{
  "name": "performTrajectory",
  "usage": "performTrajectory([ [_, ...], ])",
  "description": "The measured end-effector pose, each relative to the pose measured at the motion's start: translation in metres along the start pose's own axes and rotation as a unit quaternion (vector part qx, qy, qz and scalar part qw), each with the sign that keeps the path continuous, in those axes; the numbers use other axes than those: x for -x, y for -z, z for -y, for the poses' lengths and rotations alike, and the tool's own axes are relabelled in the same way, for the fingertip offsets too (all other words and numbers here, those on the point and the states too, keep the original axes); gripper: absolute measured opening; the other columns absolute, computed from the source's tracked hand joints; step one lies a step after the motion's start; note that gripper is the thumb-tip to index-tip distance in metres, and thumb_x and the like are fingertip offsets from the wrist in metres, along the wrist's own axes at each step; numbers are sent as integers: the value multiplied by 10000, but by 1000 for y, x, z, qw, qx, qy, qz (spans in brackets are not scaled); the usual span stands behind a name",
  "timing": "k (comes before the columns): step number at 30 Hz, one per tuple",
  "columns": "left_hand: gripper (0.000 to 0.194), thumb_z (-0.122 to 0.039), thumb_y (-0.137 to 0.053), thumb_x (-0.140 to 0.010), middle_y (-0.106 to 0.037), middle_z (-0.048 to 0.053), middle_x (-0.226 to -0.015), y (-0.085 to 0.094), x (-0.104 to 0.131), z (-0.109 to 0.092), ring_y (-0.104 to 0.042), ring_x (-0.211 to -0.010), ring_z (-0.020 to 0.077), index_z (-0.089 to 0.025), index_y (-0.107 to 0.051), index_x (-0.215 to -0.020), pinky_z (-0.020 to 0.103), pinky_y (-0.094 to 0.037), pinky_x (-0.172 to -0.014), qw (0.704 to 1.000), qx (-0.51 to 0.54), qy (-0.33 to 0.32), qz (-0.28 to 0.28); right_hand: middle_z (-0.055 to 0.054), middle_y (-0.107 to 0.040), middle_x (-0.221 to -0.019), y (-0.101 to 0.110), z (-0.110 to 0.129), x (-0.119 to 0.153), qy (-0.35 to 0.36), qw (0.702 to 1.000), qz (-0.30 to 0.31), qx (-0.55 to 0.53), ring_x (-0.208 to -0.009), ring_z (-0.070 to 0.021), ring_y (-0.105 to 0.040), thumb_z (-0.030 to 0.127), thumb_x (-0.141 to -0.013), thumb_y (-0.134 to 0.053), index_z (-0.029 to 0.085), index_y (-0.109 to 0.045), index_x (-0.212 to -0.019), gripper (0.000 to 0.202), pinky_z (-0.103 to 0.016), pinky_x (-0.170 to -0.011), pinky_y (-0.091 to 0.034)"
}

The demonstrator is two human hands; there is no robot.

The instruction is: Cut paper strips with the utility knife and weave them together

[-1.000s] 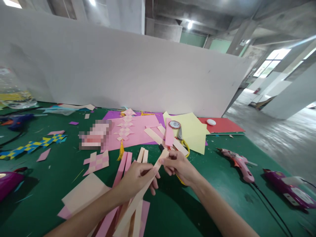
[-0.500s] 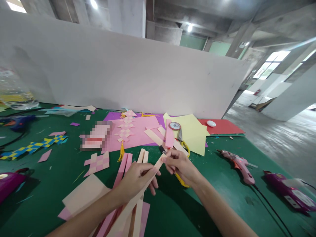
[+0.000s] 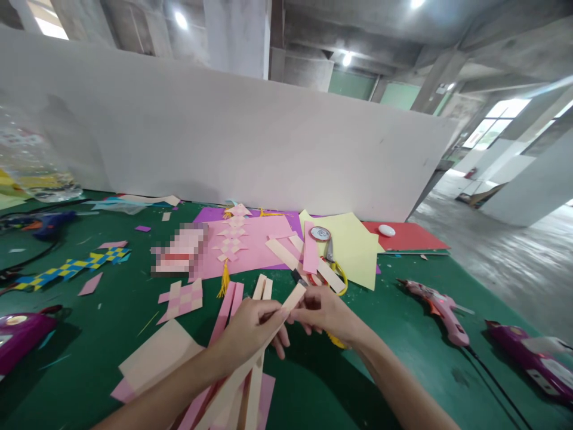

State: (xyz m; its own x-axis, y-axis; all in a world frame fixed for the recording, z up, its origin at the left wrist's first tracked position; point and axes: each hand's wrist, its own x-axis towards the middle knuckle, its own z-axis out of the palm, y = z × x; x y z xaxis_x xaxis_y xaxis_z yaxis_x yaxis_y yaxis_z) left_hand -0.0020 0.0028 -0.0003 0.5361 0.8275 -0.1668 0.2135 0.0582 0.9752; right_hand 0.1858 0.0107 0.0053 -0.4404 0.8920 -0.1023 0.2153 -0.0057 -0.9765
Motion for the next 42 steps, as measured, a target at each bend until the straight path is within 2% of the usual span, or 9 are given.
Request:
performTrajectory([
  [6,414,-495,-450,-861,-651,44,-604,1,-3,1,-648,-470,165,-124,-601,-761,167,-404,-317,999,-30,4,18,26,-579,-624,-10,0,0,19,1000,-4,-20,-442,-64,-468,186,-720,-531,166,-598,-717,71,-170,-366,-293],
  [10,401,-471,-456,-863,-646,35,-584,1,-3,0,-654,-475,164,-124,-588,-712,187,-458,-379,999,-39,-4,23,23,-588,-632,-12,-1,-1,6,998,-9,-65,-433,-59,-457,168,-692,-525,164,-566,-682,43,-177,-372,-271],
  [16,367,-452,-467,-849,-659,49,-605,2,-1,-3,-652,-486,176,-119,-612,-797,179,-434,-326,998,-15,32,44,57,-499,-459,1,-4,-1,8,994,-64,-88,-379,-65,-416,153,-678,-518,181,-498,-629,60,-191,-379,-217],
  [20,366,-442,-473,-846,-666,54,-607,3,-2,-2,-654,-492,168,-114,-622,-784,196,-471,-392,999,-16,27,40,55,-493,-459,13,-1,0,17,991,-91,-98,-389,-73,-420,139,-662,-503,183,-490,-637,52,-196,-390,-221],
  [24,378,-449,-466,-853,-666,50,-603,4,-3,2,-651,-486,158,-111,-626,-797,196,-471,-414,999,-11,19,34,53,-480,-492,22,6,2,34,984,-131,-116,-412,-73,-430,193,-740,-480,194,-454,-659,86,-192,-385,-224],
  [28,392,-472,-467,-850,-667,52,-624,4,-2,5,-656,-497,171,-116,-632,-841,183,-439,-353,999,-1,25,28,49,-519,-519,16,7,2,6,995,-56,-84,-418,-83,-471,334,-787,-582,186,-551,-816,154,-184,-365,-238],
  [30,400,-482,-467,-849,-660,48,-624,3,-2,5,-655,-497,174,-116,-630,-856,173,-421,-323,999,8,29,26,41,-530,-512,9,5,0,2,998,-22,-54,-425,-83,-481,366,-775,-619,171,-579,-776,198,-181,-367,-250],
  [38,363,-447,-480,-860,-667,51,-627,3,-1,-1,-663,-504,164,-114,-606,-789,155,-415,-341,999,24,33,22,39,-528,-488,11,-2,-2,21,994,-73,-80,-433,-75,-491,369,-786,-627,152,-597,-723,227,-175,-396,-282],
  [42,339,-426,-489,-862,-659,41,-612,3,-2,-1,-662,-493,155,-115,-588,-770,155,-423,-356,999,34,13,13,9,-582,-599,3,0,-2,2,997,-10,-75,-477,-85,-526,354,-776,-634,144,-622,-764,210,-169,-374,-288],
])
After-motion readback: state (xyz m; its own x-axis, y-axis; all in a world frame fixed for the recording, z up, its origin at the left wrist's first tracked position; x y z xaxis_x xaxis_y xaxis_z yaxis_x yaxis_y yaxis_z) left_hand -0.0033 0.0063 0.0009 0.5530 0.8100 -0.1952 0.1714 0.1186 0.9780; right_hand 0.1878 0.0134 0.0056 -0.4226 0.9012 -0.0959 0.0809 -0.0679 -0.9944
